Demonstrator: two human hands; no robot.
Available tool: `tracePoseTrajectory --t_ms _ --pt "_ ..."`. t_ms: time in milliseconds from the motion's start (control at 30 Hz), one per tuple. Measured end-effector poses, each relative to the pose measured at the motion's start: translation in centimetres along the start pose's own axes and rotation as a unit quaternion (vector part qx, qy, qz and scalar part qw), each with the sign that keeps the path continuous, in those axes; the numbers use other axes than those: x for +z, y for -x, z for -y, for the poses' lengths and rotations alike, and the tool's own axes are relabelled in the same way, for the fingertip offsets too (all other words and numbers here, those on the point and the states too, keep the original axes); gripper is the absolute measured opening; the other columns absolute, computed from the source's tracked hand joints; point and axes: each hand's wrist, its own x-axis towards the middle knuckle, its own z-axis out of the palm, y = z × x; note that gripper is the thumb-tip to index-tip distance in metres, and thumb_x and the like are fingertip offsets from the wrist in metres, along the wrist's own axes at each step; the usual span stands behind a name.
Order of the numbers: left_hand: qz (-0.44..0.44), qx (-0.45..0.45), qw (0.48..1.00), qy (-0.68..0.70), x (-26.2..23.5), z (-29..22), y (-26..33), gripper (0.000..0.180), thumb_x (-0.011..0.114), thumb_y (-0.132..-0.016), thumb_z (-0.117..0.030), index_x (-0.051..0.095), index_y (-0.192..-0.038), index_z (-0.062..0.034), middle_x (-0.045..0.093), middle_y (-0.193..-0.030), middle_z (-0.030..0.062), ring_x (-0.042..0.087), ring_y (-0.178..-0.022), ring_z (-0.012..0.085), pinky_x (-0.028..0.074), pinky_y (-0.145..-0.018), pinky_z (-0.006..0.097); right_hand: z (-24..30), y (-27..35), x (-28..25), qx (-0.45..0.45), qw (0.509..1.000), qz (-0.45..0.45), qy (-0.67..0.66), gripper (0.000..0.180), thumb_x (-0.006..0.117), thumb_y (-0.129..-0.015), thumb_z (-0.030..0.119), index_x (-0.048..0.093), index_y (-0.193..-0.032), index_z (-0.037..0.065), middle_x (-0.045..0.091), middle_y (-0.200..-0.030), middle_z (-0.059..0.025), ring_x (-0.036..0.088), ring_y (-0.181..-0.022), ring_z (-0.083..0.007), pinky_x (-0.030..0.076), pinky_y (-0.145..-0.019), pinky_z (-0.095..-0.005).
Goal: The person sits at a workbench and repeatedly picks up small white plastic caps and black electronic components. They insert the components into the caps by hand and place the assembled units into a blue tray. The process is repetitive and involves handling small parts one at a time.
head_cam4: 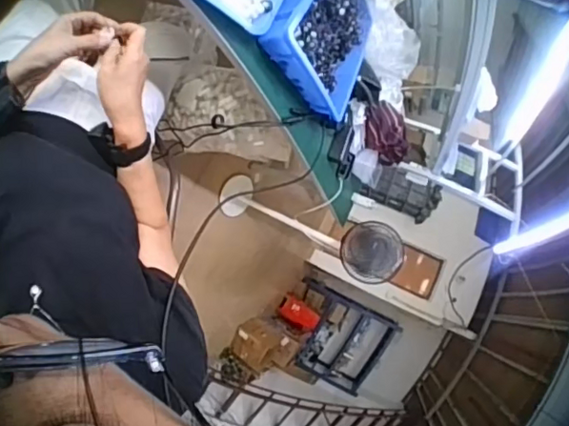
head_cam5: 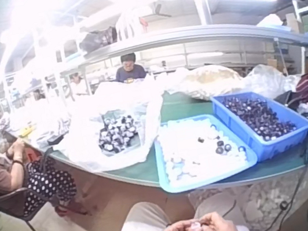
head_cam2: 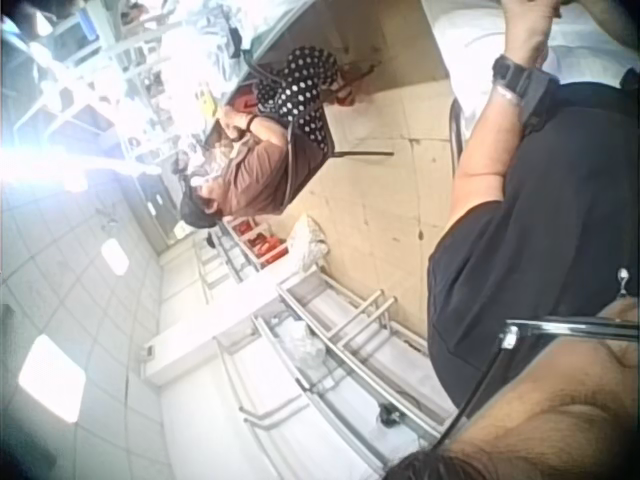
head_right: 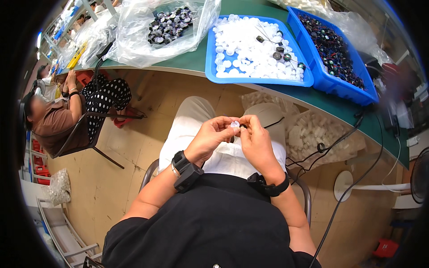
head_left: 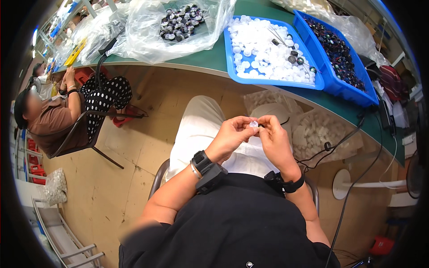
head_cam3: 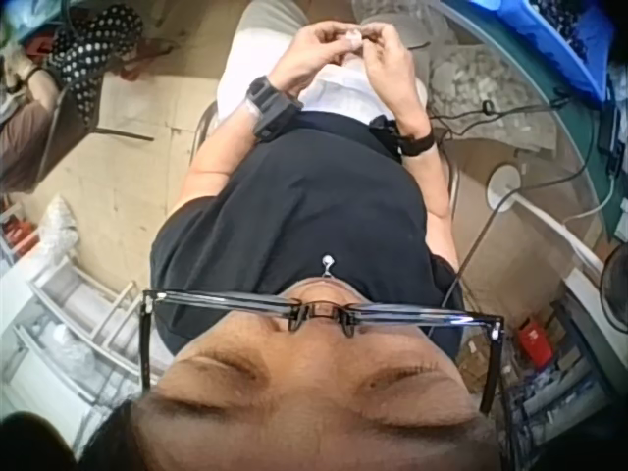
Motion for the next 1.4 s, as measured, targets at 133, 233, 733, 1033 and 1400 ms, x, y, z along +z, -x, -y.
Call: tracePoseTrajectory --t_ms 133,233,733,1033,1400 --pt "0.012 0.045 0.996 -0.072 -1.2 1.4 -0.5 0.027 0.066 -0.088 -0.011 0.060 -0.112 -0.0004 0.064 -0.087 0.0035 0.057 -0.075 0.0073 0.045 -0.064 0.021 0.6 -0.1 0.2 0.029 0.998 0.030 -0.037 0.015 0.055 -0.093 0.002 0.049 -0.105 -0.005 0.064 -0.097 -0.0133 0.064 -0.088 -0.0145 0.053 -0.075 -0.0252" --pt "0.017 0.076 0.993 -0.093 -0.7 1.5 -0.5 0.032 0.066 -0.087 -0.010 0.056 -0.115 0.0016 0.057 -0.082 -0.0004 0.055 -0.074 0.0055 0.048 -0.065 0.021 -1.4 -0.6 0.0 0.028 0.999 0.023 -0.015 0.010 0.056 -0.093 0.003 0.050 -0.099 -0.002 0.062 -0.086 -0.0085 0.062 -0.075 -0.0104 0.052 -0.063 -0.0252" --pt "-0.024 0.061 0.997 -0.039 0.0 1.1 -0.3 0.024 0.071 -0.085 -0.011 0.057 -0.101 0.0000 0.062 -0.081 0.0034 0.056 -0.068 0.0063 0.045 -0.057 0.020 -0.5 -1.1 -0.6 0.025 0.998 -0.010 -0.053 0.020 0.048 -0.099 0.014 0.060 -0.095 -0.002 0.064 -0.089 -0.0035 0.057 -0.078 -0.0083 0.047 -0.070 -0.0231" --pt "-0.004 0.051 0.997 -0.061 -0.1 0.9 -0.2 0.026 0.071 -0.085 -0.009 0.054 -0.103 0.0000 0.059 -0.089 0.0011 0.055 -0.076 0.0042 0.048 -0.068 0.019 -0.8 -1.0 -0.7 0.066 0.995 0.008 -0.071 0.014 0.064 -0.091 0.012 0.063 -0.094 -0.002 0.065 -0.085 -0.0034 0.059 -0.076 -0.0074 0.048 -0.067 -0.0221" --pt "0.100 -0.083 0.953 0.273 -0.8 2.0 -0.3 0.022 0.063 -0.092 -0.015 0.058 -0.107 0.0001 0.063 -0.101 0.0086 0.064 -0.096 0.0171 0.053 -0.089 0.028 -0.9 -0.8 -0.6 -0.117 0.986 -0.112 0.048 0.005 0.067 -0.086 0.005 0.064 -0.087 0.001 0.064 -0.079 -0.0034 0.058 -0.071 -0.0096 0.046 -0.064 -0.0245"
